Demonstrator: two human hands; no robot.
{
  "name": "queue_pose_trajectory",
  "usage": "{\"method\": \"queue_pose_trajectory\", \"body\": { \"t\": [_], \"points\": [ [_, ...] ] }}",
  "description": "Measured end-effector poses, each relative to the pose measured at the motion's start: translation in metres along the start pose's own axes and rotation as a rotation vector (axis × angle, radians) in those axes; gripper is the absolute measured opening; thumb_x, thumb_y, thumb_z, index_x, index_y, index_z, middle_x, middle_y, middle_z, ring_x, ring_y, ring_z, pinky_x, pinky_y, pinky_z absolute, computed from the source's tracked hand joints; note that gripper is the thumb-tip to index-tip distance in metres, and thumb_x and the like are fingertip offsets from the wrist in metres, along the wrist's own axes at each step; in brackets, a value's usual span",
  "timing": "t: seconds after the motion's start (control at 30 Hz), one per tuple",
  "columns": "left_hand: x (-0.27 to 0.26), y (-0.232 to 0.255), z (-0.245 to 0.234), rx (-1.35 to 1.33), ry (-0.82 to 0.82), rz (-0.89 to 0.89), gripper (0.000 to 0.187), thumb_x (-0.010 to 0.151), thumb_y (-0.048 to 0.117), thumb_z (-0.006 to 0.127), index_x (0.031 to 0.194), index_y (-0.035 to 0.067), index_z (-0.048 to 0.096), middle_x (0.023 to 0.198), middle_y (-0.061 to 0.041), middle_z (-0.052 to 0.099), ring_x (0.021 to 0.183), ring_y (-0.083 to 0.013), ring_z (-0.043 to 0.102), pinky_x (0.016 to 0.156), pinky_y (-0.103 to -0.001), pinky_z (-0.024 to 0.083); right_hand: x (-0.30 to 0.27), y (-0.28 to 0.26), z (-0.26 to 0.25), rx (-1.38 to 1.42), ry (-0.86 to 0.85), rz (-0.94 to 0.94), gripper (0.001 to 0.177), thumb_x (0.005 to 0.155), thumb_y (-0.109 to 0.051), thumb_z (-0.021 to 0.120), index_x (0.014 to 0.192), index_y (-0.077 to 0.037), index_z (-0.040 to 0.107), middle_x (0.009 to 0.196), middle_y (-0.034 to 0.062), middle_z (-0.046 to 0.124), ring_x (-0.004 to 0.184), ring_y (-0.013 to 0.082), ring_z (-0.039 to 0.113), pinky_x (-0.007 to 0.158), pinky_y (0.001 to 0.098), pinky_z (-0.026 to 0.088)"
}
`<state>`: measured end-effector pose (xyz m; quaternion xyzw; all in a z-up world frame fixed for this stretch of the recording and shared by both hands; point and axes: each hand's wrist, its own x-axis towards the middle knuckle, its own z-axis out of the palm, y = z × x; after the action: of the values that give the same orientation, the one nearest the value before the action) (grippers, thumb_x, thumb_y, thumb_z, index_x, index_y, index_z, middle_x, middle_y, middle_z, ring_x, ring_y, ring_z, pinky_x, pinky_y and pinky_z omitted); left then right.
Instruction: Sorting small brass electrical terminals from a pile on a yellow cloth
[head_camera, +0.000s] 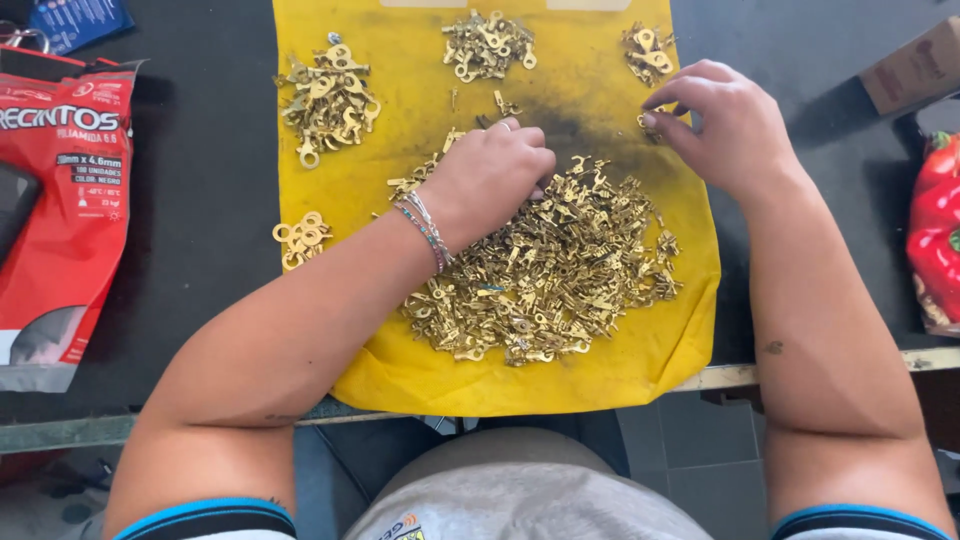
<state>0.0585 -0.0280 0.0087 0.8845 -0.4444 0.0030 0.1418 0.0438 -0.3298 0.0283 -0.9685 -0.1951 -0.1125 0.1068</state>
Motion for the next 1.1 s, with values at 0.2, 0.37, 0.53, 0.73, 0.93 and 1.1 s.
{"method": "queue_pose_trajectory", "body": {
  "t": [0.2,0.37,0.53,0.73,0.93,1.1],
  "points": [
    [-0.001,0.000,0.010,0.114,-0.012,0.059,0.012,0.094,0.003,0.058,0.100,0.012,0.064,0.101,-0.008,0.062,0.096,-0.0295,0.059,0.071,-0.044,0.055,0.002,-0.037,-0.001,0.107,-0.039,-0.244,0.013,0.099,-0.016,0.080,0.109,-0.007,0.080,0.114,0.0108,0.073,0.102,0.0272,0.069,0.092,0.0430,0.056],
    [0.006,-0.014,0.056,0.276,0.536,0.185,0.011,0.089,0.023,0.065,0.084,0.021,0.056,0.080,0.001,0.051,0.083,-0.0233,0.061,0.057,-0.033,0.055,-0.001,-0.055,0.011,0.168,-0.028,-0.280,0.014,0.094,-0.017,0.081,0.104,-0.009,0.076,0.109,0.0100,0.072,0.101,0.0357,0.071,0.087,0.0480,0.057],
    [0.011,-0.013,0.047,0.227,0.508,0.142,0.007,0.095,0.021,0.061,0.094,0.018,0.055,0.079,0.000,0.053,0.083,-0.0251,0.064,0.056,-0.034,0.057,0.000,-0.056,0.023,0.258,-0.009,-0.296,0.018,0.096,-0.024,0.081,0.105,-0.010,0.076,0.109,0.0076,0.071,0.103,0.0326,0.070,0.089,0.0466,0.056],
    [0.010,-0.014,0.041,0.043,0.349,0.104,0.017,0.097,0.023,0.065,0.107,0.014,0.055,0.088,-0.002,0.057,0.089,-0.0298,0.065,0.064,-0.041,0.060,-0.001,-0.071,0.032,0.310,0.055,-0.253,0.017,0.097,-0.027,0.081,0.105,-0.013,0.077,0.108,0.0046,0.072,0.100,0.0300,0.070,0.088,0.0446,0.056],
    [0.000,0.000,-0.014,-0.114,0.179,0.037,0.017,0.101,0.002,0.050,0.114,0.012,0.055,0.091,-0.008,0.065,0.079,-0.0248,0.059,0.063,-0.038,0.050,0.002,-0.051,0.006,0.187,0.051,-0.253,0.011,0.098,-0.013,0.087,0.105,-0.007,0.082,0.107,0.0119,0.077,0.097,0.0248,0.070,0.095,0.0425,0.056],
    [-0.008,-0.025,-0.036,0.083,0.049,-0.051,0.037,0.083,0.030,0.087,0.103,0.011,0.063,0.094,-0.007,0.067,0.087,-0.0292,0.066,0.068,-0.046,0.058,-0.006,0.025,0.010,-0.074,0.067,-0.056,0.013,0.108,-0.027,0.089,0.110,-0.015,0.084,0.112,0.0054,0.075,0.099,0.0233,0.067,0.085,0.0384,0.052]
  ]
}}
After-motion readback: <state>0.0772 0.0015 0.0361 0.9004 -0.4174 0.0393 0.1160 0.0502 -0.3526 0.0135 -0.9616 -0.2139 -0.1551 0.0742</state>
